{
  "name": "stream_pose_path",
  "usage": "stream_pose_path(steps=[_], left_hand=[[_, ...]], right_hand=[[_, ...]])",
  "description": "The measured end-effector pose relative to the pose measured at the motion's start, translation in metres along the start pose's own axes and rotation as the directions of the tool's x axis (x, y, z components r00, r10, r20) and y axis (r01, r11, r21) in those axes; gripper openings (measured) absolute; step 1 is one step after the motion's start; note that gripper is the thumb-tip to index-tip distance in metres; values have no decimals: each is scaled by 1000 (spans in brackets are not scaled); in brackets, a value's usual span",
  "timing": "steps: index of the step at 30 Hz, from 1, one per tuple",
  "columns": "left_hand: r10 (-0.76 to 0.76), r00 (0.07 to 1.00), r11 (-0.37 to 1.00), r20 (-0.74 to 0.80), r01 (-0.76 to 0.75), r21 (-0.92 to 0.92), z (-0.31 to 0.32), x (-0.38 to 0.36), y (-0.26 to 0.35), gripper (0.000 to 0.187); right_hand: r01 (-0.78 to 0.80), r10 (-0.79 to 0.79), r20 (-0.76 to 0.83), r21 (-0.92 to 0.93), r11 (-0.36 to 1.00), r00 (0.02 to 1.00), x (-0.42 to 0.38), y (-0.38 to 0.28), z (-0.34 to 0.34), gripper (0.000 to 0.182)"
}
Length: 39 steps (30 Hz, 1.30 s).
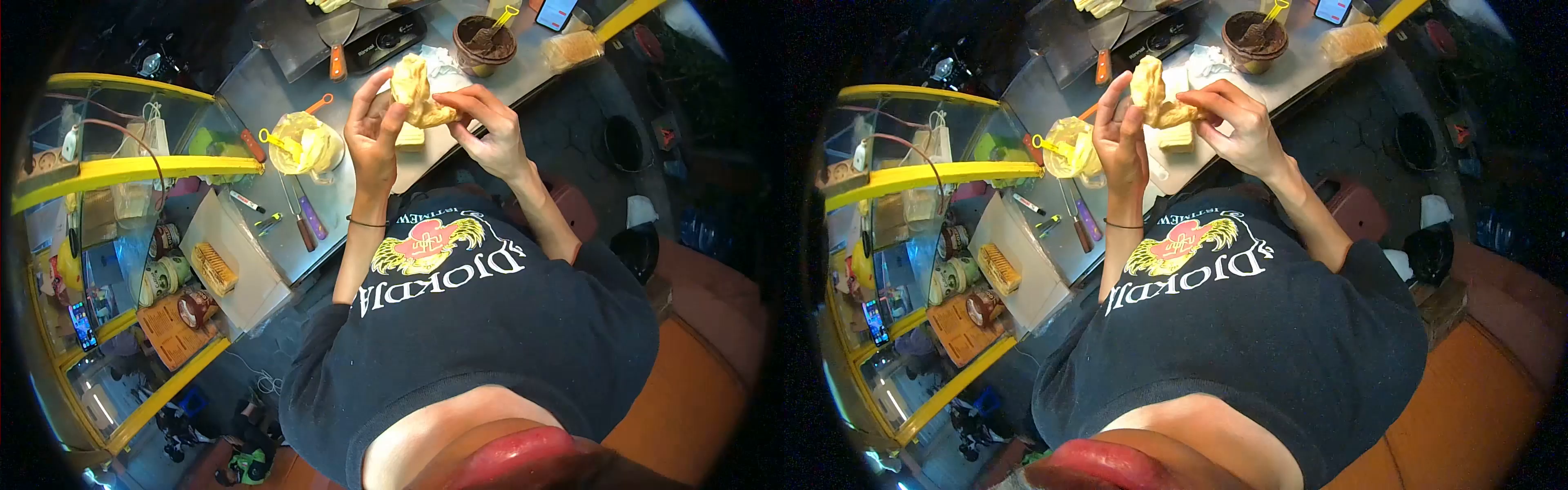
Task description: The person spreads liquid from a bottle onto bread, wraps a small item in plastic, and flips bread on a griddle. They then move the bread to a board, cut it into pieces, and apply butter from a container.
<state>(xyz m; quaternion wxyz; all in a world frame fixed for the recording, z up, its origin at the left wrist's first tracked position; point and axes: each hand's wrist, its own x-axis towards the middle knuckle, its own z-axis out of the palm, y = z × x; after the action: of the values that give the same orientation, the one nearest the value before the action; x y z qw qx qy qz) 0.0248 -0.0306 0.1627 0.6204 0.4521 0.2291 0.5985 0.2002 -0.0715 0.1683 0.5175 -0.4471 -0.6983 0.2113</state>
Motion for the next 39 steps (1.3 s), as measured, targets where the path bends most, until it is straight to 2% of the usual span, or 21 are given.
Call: stream_pose_path(steps=[5, 7, 9, 11, 15, 17, 19, 20, 21, 22, 23, 24, 25, 26, 27, 29, 30, 31, 32, 33, 39], left_hand=[[75, 995, 987, -61, -66, 147, 30, 20, -15, 56], [64, 991, 973, -117, -36, 229, 36, 27, -25, 57], [58, 987, 978, -151, -26, 206, 44, 37, -34, 55], [3, 979, 991, -204, 24, 130, 48, 45, -45, 52], [-97, 955, 991, -282, 118, 61, 45, 53, -77, 44], [-175, 910, 972, -375, 220, 80, 36, 53, -104, 32], [-212, 889, 942, -406, 296, 156, 24, 43, -129, 32], [-212, 884, 942, -417, 299, 155, 18, 35, -137, 32], [-256, 877, 864, -407, 396, 311, 16, 27, -139, 34], [-301, 865, 754, -401, 474, 456, 14, 20, -141, 36], [-300, 861, 751, -410, 478, 455, 14, 14, -144, 36], [-401, 815, 710, -418, 565, 420, 17, 8, -144, 36], [-497, 758, 661, -421, 646, 382, 18, 3, -145, 36], [-498, 782, 621, -375, 623, 476, 10, 0, -154, 32], [-496, 778, 620, -385, 628, 470, 5, -1, -162, 32], [-406, 843, 497, -352, 527, 689, -4, -4, -179, 29], [-250, 929, 564, -271, 367, 740, 1, 1, -183, 30], [-251, 927, 564, -278, 374, 736, 4, 1, -182, 30], [-453, 823, 681, -343, 568, 462, 4, 4, -180, 31], [-647, 690, 690, -325, 711, 137, 9, 7, -175, 32], [-737, 634, 608, -233, 773, 181, -10, -12, -208, 37]], right_hand=[[-203, 190, 79, 218, 955, 979, 10, 42, -21, 35], [-486, 370, 315, 549, 680, 874, 11, 56, -32, 32], [-505, 343, 375, 557, 659, 861, 16, 67, -40, 34], [-441, 232, 392, 618, 651, 891, 22, 75, -46, 38], [-544, 178, 543, 649, 532, 821, 29, 107, -61, 42], [-559, 163, 586, 596, 576, 793, 28, 133, -59, 38], [-625, 234, 668, 435, 648, 707, 27, 148, -57, 33], [-599, 296, 614, 373, 709, 732, 26, 153, -52, 28], [-604, 293, 622, 374, 704, 726, 24, 161, -50, 28], [-617, 371, 614, 251, 746, 697, 22, 170, -46, 26], [-622, 444, 594, 124, 773, 671, 21, 177, -43, 26], [-549, 430, 538, 74, 833, 725, 18, 181, -39, 26], [-549, 427, 546, 75, 832, 721, 12, 192, -31, 26], [-401, 357, 449, 4, 916, 819, 7, 205, -22, 26], [-247, 260, 355, -83, 965, 898, 4, 212, -16, 25], [-184, 195, 312, -67, 981, 930, 3, 213, -10, 24], [-119, 132, 259, -64, 991, 957, 3, 211, -9, 24], [-121, 133, 266, -63, 991, 955, 1, 209, -9, 24], [-117, 130, 283, -61, 991, 950, -2, 206, -10, 23], [-113, 126, 299, -60, 992, 946, -4, 204, -11, 22], [-131, 148, 391, -72, 989, 909, -48, 229, -12, 21]])
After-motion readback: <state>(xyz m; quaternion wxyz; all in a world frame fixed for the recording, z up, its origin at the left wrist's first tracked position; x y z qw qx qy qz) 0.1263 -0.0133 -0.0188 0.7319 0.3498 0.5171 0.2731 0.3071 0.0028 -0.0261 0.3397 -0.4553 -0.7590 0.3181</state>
